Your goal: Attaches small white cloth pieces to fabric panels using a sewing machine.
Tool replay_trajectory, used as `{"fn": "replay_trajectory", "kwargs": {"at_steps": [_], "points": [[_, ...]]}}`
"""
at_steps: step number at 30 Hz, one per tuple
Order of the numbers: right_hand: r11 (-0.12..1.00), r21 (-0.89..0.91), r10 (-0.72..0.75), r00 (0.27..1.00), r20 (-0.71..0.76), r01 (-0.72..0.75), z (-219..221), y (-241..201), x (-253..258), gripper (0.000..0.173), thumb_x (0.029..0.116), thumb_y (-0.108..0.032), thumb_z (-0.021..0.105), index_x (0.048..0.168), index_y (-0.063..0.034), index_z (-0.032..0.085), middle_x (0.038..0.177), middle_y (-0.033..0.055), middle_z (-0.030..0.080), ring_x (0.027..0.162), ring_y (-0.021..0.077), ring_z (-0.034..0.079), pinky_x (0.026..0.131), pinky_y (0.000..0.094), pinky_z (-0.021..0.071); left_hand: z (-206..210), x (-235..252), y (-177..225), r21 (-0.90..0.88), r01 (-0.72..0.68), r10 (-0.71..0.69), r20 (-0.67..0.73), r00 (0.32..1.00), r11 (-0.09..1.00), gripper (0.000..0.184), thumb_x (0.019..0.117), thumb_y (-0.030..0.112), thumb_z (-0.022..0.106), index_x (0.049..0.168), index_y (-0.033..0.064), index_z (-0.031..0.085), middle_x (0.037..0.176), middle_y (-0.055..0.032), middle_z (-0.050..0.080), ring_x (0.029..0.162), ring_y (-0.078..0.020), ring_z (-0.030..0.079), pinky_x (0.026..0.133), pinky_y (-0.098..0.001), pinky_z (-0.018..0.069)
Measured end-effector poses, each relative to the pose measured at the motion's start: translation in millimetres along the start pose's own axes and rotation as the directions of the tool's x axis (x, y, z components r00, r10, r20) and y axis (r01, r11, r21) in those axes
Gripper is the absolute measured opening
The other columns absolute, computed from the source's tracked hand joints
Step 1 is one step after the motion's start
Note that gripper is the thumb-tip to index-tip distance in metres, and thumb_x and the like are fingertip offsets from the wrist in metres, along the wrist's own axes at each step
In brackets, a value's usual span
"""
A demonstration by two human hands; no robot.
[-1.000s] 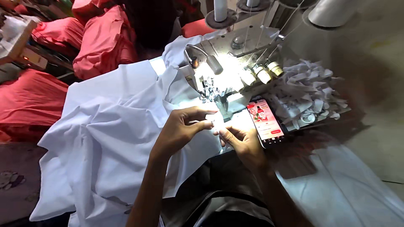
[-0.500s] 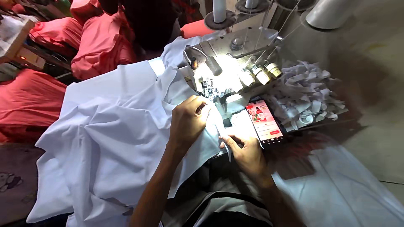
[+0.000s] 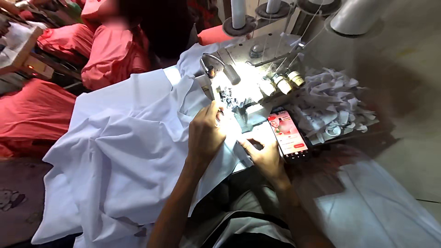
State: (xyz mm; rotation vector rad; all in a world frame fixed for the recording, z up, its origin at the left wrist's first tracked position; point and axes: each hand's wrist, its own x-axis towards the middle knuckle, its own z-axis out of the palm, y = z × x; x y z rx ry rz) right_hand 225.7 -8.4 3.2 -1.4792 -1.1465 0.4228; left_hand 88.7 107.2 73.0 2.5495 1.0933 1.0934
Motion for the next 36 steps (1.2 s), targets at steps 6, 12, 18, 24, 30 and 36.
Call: {"fn": "replay_trajectory", "kwargs": {"at_steps": [6, 12, 18, 24, 30, 36], "points": [[0.998, 0.052, 0.036, 0.999, -0.018, -0.035, 1, 1, -1, 0.016, 0.0937, -0.024, 0.073, 0.095, -0.0091, 0.078, 0.09, -0.0007, 0.075, 0.081, 0.0042, 0.07, 0.075, 0.0205, 0.0594, -11, -22, 3, 0.038, -0.051, 0.056, -0.128, 0.99, 0.998, 0.029, 0.0902, 0.02, 0.071, 0.116, 0.0078, 0.064, 0.108, -0.0068, 0.067, 0.096, -0.0187, 0.064, 0.076, -0.0324, 0.0538], [0.991, 0.12, 0.057, 0.997, 0.046, -0.062, -3, 2, 0, 0.014, 0.0926, -0.022, 0.073, 0.091, -0.0084, 0.078, 0.086, -0.0016, 0.073, 0.076, 0.0018, 0.067, 0.069, 0.0175, 0.0565, -5, -50, -9, 0.021, -0.265, 0.261, 0.101, 0.96, 0.964, 0.027, 0.1029, 0.027, 0.059, 0.118, 0.0137, 0.076, 0.121, -0.007, 0.071, 0.117, -0.0234, 0.063, 0.101, -0.0398, 0.0501], [0.989, 0.142, 0.04, 0.997, 0.059, -0.048, -4, 2, -1, 0.012, 0.0917, -0.018, 0.072, 0.087, -0.0079, 0.075, 0.082, -0.0023, 0.071, 0.072, 0.0011, 0.064, 0.066, 0.0169, 0.0532, -3, -51, -14, 0.068, -0.334, 0.323, 0.131, 0.937, 0.94, 0.031, 0.105, 0.026, 0.053, 0.123, 0.0142, 0.075, 0.127, -0.0044, 0.071, 0.118, -0.0224, 0.063, 0.102, -0.0405, 0.0475], [0.989, 0.141, 0.044, 0.998, 0.047, -0.051, -3, -2, -2, 0.009, 0.0896, -0.013, 0.07, 0.083, -0.0079, 0.07, 0.077, -0.0036, 0.067, 0.07, -0.0001, 0.061, 0.065, 0.0159, 0.0522, -2, -51, -15, 0.103, -0.367, 0.352, 0.137, 0.926, 0.924, 0.029, 0.1048, 0.025, 0.053, 0.122, 0.0139, 0.075, 0.122, -0.0045, 0.073, 0.116, -0.0231, 0.064, 0.102, -0.0415, 0.0468], [0.98, 0.167, 0.102, 0.994, 0.048, -0.109, 1, -8, -1, 0.015, 0.0886, -0.012, 0.076, 0.097, -0.0045, 0.065, 0.081, -0.0006, 0.069, 0.066, 0.0032, 0.062, 0.06, 0.0176, 0.0534, -6, -55, -6, 0.162, -0.295, 0.278, 0.118, 0.953, 0.942, 0.031, 0.105, 0.029, 0.052, 0.115, 0.0139, 0.076, 0.117, -0.0049, 0.074, 0.109, -0.0241, 0.065, 0.098, -0.042, 0.0472], [0.987, 0.108, 0.114, 0.99, 0.088, -0.123, 0, -17, -3, 0.015, 0.0919, -0.018, 0.074, 0.101, -0.0065, 0.072, 0.084, -0.003, 0.071, 0.07, 0.001, 0.065, 0.064, 0.0162, 0.0551, -4, -56, 1, 0.185, -0.123, 0.111, 0.075, 0.991, 0.975, 0.04, 0.1068, 0.037, 0.046, 0.118, 0.0123, 0.076, 0.12, -0.0098, 0.07, 0.109, -0.0278, 0.063, 0.093, -0.0428, 0.0479]]}}
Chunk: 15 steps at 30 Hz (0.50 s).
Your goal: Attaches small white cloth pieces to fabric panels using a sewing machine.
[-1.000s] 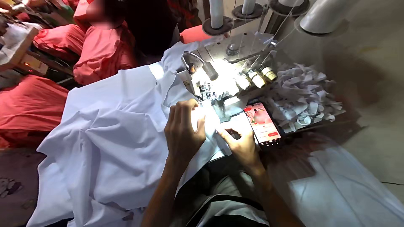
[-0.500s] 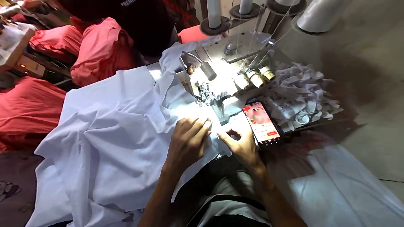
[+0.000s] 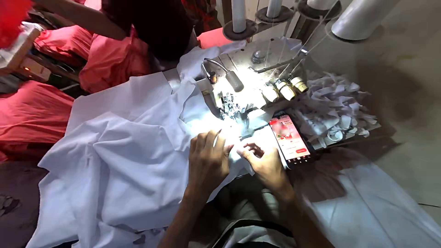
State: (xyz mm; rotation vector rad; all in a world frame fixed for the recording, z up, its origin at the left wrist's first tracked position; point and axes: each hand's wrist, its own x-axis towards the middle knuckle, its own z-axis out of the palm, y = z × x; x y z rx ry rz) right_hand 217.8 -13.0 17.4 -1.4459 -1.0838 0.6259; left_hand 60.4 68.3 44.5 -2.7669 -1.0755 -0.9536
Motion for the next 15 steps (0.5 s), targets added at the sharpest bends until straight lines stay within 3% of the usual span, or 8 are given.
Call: {"fn": "replay_trajectory", "kwargs": {"at_steps": [4, 10, 15], "points": [[1.0, -0.02, 0.011, 1.0, 0.026, -0.01, -0.7, -1.8, -2.5, 0.012, 0.0949, -0.019, 0.07, 0.097, -0.008, 0.075, 0.083, -0.0033, 0.073, 0.072, -0.001, 0.066, 0.067, 0.015, 0.0557, 1.7, 4.4, 4.5, 0.059, 0.077, -0.077, -0.005, 0.997, 0.995, 0.046, 0.1066, 0.039, 0.043, 0.108, 0.0072, 0.076, 0.121, -0.014, 0.068, 0.109, -0.0311, 0.061, 0.091, -0.0437, 0.0481], [1.0, 0.002, 0.025, 0.998, 0.051, -0.025, -2.3, -5.3, -3.7, 0.013, 0.096, -0.018, 0.07, 0.098, -0.0072, 0.076, 0.084, -0.0027, 0.074, 0.074, -0.0009, 0.068, 0.069, 0.0149, 0.0568, 1.0, 8.2, 9.2, 0.107, 0.134, -0.136, 0.013, 0.991, 0.985, 0.046, 0.1051, 0.037, 0.042, 0.104, 0.0061, 0.076, 0.124, -0.0145, 0.065, 0.11, -0.0318, 0.06, 0.089, -0.0447, 0.0476], [1.0, 0.002, -0.006, 1.0, 0.01, 0.006, -2.4, -6.4, -8.0, 0.013, 0.0957, -0.017, 0.07, 0.098, -0.0068, 0.076, 0.084, -0.0024, 0.074, 0.074, -0.0001, 0.068, 0.069, 0.0154, 0.0576, 1.9, 8.0, 10.2, -0.024, 0.122, -0.12, 0.062, 0.991, 0.992, 0.038, 0.1038, 0.031, 0.048, 0.104, 0.0068, 0.077, 0.134, -0.0124, 0.062, 0.126, -0.0305, 0.055, 0.103, -0.0435, 0.046]]}}
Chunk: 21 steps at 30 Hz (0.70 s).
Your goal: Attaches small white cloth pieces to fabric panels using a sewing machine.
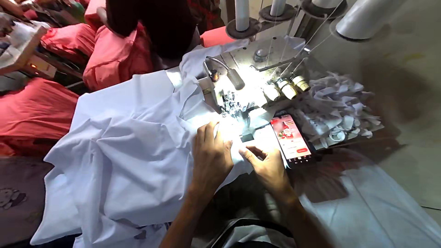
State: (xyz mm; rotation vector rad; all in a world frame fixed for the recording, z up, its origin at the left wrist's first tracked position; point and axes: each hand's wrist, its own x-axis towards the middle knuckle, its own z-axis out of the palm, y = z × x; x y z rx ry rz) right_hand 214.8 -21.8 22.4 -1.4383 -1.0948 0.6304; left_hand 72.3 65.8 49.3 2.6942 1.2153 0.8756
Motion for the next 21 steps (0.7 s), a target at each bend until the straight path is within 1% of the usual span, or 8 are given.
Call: {"fn": "replay_trajectory", "kwargs": {"at_steps": [4, 6, 8, 12, 15, 19, 20, 21], "points": [[1.0, 0.013, 0.0, 0.999, -0.032, 0.001, -2, 1, -5, 0.013, 0.0952, -0.018, 0.071, 0.098, -0.0062, 0.076, 0.086, -0.0019, 0.075, 0.074, 0.0002, 0.068, 0.068, 0.0153, 0.0575, 0, -3, 0, -0.071, -0.048, 0.048, 0.001, 0.999, 0.996, 0.036, 0.1038, 0.029, 0.05, 0.099, 0.0051, 0.077, 0.131, -0.0137, 0.067, 0.127, -0.0312, 0.057, 0.107, -0.0426, 0.0458], [1.0, 0.015, 0.006, 0.999, -0.037, -0.006, -2, 2, -5, 0.013, 0.0954, -0.017, 0.07, 0.098, -0.0063, 0.076, 0.085, -0.002, 0.074, 0.073, 0.0002, 0.068, 0.067, 0.0151, 0.0572, 0, -3, -1, -0.082, -0.05, 0.05, 0.005, 0.999, 0.995, 0.036, 0.1041, 0.028, 0.05, 0.099, 0.0051, 0.077, 0.133, -0.0135, 0.066, 0.128, -0.0305, 0.056, 0.108, -0.0424, 0.0446], [1.0, 0.023, 0.007, 0.999, -0.043, -0.006, -2, 2, -4, 0.012, 0.0952, -0.016, 0.07, 0.098, -0.0059, 0.076, 0.085, -0.0015, 0.074, 0.072, 0.0008, 0.068, 0.066, 0.0154, 0.0575, -1, -1, -1, -0.092, -0.043, 0.045, 0.02, 0.999, 0.995, 0.036, 0.1045, 0.027, 0.049, 0.102, 0.005, 0.077, 0.136, -0.0127, 0.064, 0.131, -0.0297, 0.054, 0.11, -0.0421, 0.0425], [1.0, 0.026, 0.006, 0.999, -0.042, -0.005, -1, 4, -1, 0.011, 0.0954, -0.015, 0.07, 0.098, -0.0058, 0.076, 0.084, -0.0017, 0.074, 0.071, 0.0006, 0.067, 0.064, 0.015, 0.0561, 1, 1, -3, -0.093, -0.042, 0.045, 0.026, 0.999, 0.995, 0.035, 0.1042, 0.026, 0.049, 0.098, 0.0045, 0.076, 0.136, -0.0124, 0.064, 0.133, -0.0292, 0.053, 0.112, -0.0418, 0.041], [1.0, 0.015, 0.008, 0.999, -0.031, -0.007, -1, 5, -1, 0.012, 0.096, -0.016, 0.069, 0.099, -0.0061, 0.076, 0.083, -0.0021, 0.074, 0.07, 0.0005, 0.067, 0.064, 0.0151, 0.0555, 2, 1, -3, -0.074, -0.058, 0.059, 0.012, 0.998, 0.996, 0.036, 0.1046, 0.026, 0.048, 0.1, 0.0045, 0.077, 0.134, -0.013, 0.065, 0.13, -0.03, 0.055, 0.11, -0.0423, 0.0432], [1.0, 0.007, 0.012, 1.0, -0.017, -0.011, -4, 6, -4, 0.013, 0.0963, -0.017, 0.069, 0.1, -0.0065, 0.076, 0.086, -0.0021, 0.074, 0.073, 0.0003, 0.068, 0.067, 0.015, 0.057, 5, -3, -1, -0.043, -0.073, 0.074, 0.007, 0.997, 0.996, 0.037, 0.1047, 0.027, 0.048, 0.102, 0.0033, 0.076, 0.132, -0.016, 0.066, 0.128, -0.0326, 0.056, 0.109, -0.0431, 0.0439], [1.0, 0.006, 0.018, 1.0, -0.008, -0.018, -5, 6, -6, 0.015, 0.0966, -0.018, 0.068, 0.101, -0.0064, 0.076, 0.087, -0.0017, 0.074, 0.075, 0.0004, 0.068, 0.068, 0.0153, 0.0577, 4, -6, 0, -0.052, -0.075, 0.075, -0.004, 0.997, 0.996, 0.035, 0.1044, 0.026, 0.049, 0.104, 0.0032, 0.076, 0.131, -0.0164, 0.066, 0.128, -0.0327, 0.056, 0.109, -0.0424, 0.0444], [1.0, 0.0, 0.025, 1.0, 0.003, -0.025, -7, 6, -9, 0.016, 0.097, -0.02, 0.068, 0.101, -0.0064, 0.076, 0.087, -0.0017, 0.075, 0.076, 0.0, 0.069, 0.069, 0.0154, 0.0579, 4, -10, 1, -0.066, -0.077, 0.075, -0.029, 0.997, 0.995, 0.033, 0.1036, 0.024, 0.051, 0.108, 0.0037, 0.076, 0.13, -0.0161, 0.067, 0.127, -0.0319, 0.058, 0.108, -0.0407, 0.046]]}}
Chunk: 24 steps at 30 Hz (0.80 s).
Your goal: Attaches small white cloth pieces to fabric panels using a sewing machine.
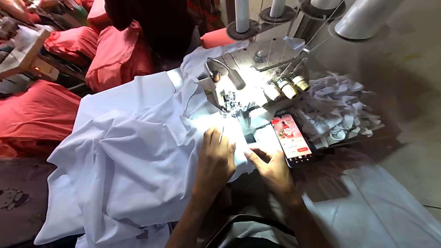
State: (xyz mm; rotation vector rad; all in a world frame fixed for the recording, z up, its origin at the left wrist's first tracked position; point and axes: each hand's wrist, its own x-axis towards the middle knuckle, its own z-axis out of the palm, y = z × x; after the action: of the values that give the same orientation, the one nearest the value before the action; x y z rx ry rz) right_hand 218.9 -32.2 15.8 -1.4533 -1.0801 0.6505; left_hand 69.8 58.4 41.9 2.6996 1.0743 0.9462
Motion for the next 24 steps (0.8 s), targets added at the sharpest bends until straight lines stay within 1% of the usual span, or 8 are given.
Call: {"fn": "replay_trajectory", "kwargs": {"at_steps": [2, 4, 7, 10, 13, 16, 18, 24], "points": [[1.0, -0.006, 0.018, 0.999, 0.034, -0.018, -5, -1, -7, 0.018, 0.0983, -0.021, 0.067, 0.102, -0.0058, 0.076, 0.089, -0.002, 0.075, 0.079, -0.0009, 0.069, 0.073, 0.0152, 0.0586, -2, -14, 8, -0.058, 0.007, -0.012, -0.078, 0.997, 0.998, 0.029, 0.1015, 0.019, 0.054, 0.115, 0.0064, 0.076, 0.122, -0.014, 0.069, 0.12, -0.0276, 0.061, 0.103, -0.0362, 0.049], [0.999, -0.004, 0.049, 0.996, 0.068, -0.048, -11, -3, -15, 0.017, 0.0988, -0.02, 0.066, 0.101, -0.0064, 0.076, 0.088, -0.0028, 0.075, 0.079, -0.0017, 0.069, 0.073, 0.0145, 0.0584, -4, -36, 20, -0.18, 0.041, -0.066, -0.135, 0.989, 0.983, 0.025, 0.1002, 0.016, 0.056, 0.113, 0.0059, 0.075, 0.112, -0.0109, 0.071, 0.11, -0.021, 0.064, 0.096, -0.0313, 0.0516], [0.997, 0.0, 0.079, 0.99, 0.113, -0.079, -17, -2, -22, 0.015, 0.0976, -0.019, 0.068, 0.101, -0.0063, 0.076, 0.088, -0.0028, 0.075, 0.079, -0.0013, 0.07, 0.074, 0.0146, 0.0586, -2, -73, 41, -0.421, 0.203, -0.251, -0.062, 0.966, 0.884, 0.021, 0.102, 0.016, 0.055, 0.106, 0.0043, 0.072, 0.097, -0.0029, 0.072, 0.09, -0.009, 0.067, 0.08, -0.0246, 0.0574], [0.997, 0.008, 0.079, 0.988, 0.135, -0.081, -21, 3, -25, 0.015, 0.0965, -0.016, 0.069, 0.102, -0.0047, 0.076, 0.093, -0.0005, 0.076, 0.083, 0.0006, 0.071, 0.077, 0.0163, 0.0597, 3, -98, 53, -0.644, 0.502, -0.352, 0.359, 0.864, 0.577, 0.025, 0.1069, 0.024, 0.051, 0.113, 0.0074, 0.069, 0.088, 0.0046, 0.075, 0.071, -0.0052, 0.069, 0.063, -0.0236, 0.06], [0.996, 0.022, 0.082, 0.985, 0.154, -0.086, -21, 4, -26, 0.014, 0.0957, -0.014, 0.069, 0.103, -0.004, 0.076, 0.094, 0.0002, 0.076, 0.083, 0.0013, 0.071, 0.077, 0.0169, 0.0599, 17, -110, 53, -0.704, 0.686, -0.285, 0.63, 0.722, 0.182, 0.033, 0.1088, 0.028, 0.048, 0.106, 0.0013, 0.067, 0.088, -0.0043, 0.077, 0.066, -0.0109, 0.07, 0.063, -0.0265, 0.0595], [0.995, 0.012, 0.098, 0.98, 0.176, -0.102, -22, 3, -27, 0.014, 0.0965, -0.015, 0.068, 0.102, -0.0049, 0.076, 0.091, -0.0011, 0.076, 0.082, 0.0005, 0.07, 0.076, 0.0165, 0.0597, 25, -116, 50, -0.72, 0.671, -0.245, 0.693, 0.678, -0.179, 0.044, 0.1039, 0.04, 0.056, 0.115, -0.0024, 0.059, 0.099, -0.0115, 0.074, 0.081, -0.0189, 0.075, 0.075, -0.0335, 0.0638], [0.995, 0.02, 0.095, 0.978, 0.185, -0.1, -23, 2, -29, 0.014, 0.0967, -0.016, 0.068, 0.102, -0.0051, 0.076, 0.092, -0.0011, 0.076, 0.082, 0.0011, 0.071, 0.077, 0.0171, 0.06, 26, -114, 51, -0.745, 0.58, -0.328, 0.666, 0.67, -0.329, 0.05, 0.0966, 0.04, 0.069, 0.118, -0.0039, 0.06, 0.1, -0.0147, 0.075, 0.086, -0.023, 0.075, 0.079, -0.0374, 0.0641], [0.994, 0.042, 0.086, 0.978, 0.19, -0.096, -26, 3, -32, 0.014, 0.0966, -0.015, 0.068, 0.103, -0.0045, 0.075, 0.093, -0.0002, 0.075, 0.083, 0.0027, 0.071, 0.077, 0.0184, 0.0604, 28, -93, 69, -0.827, 0.429, -0.598, 0.561, 0.573, -0.364, 0.024, 0.0894, 0.007, 0.075, 0.105, -0.0068, 0.063, 0.081, -0.0157, 0.072, 0.067, -0.0202, 0.073, 0.066, -0.0362, 0.0642]]}}
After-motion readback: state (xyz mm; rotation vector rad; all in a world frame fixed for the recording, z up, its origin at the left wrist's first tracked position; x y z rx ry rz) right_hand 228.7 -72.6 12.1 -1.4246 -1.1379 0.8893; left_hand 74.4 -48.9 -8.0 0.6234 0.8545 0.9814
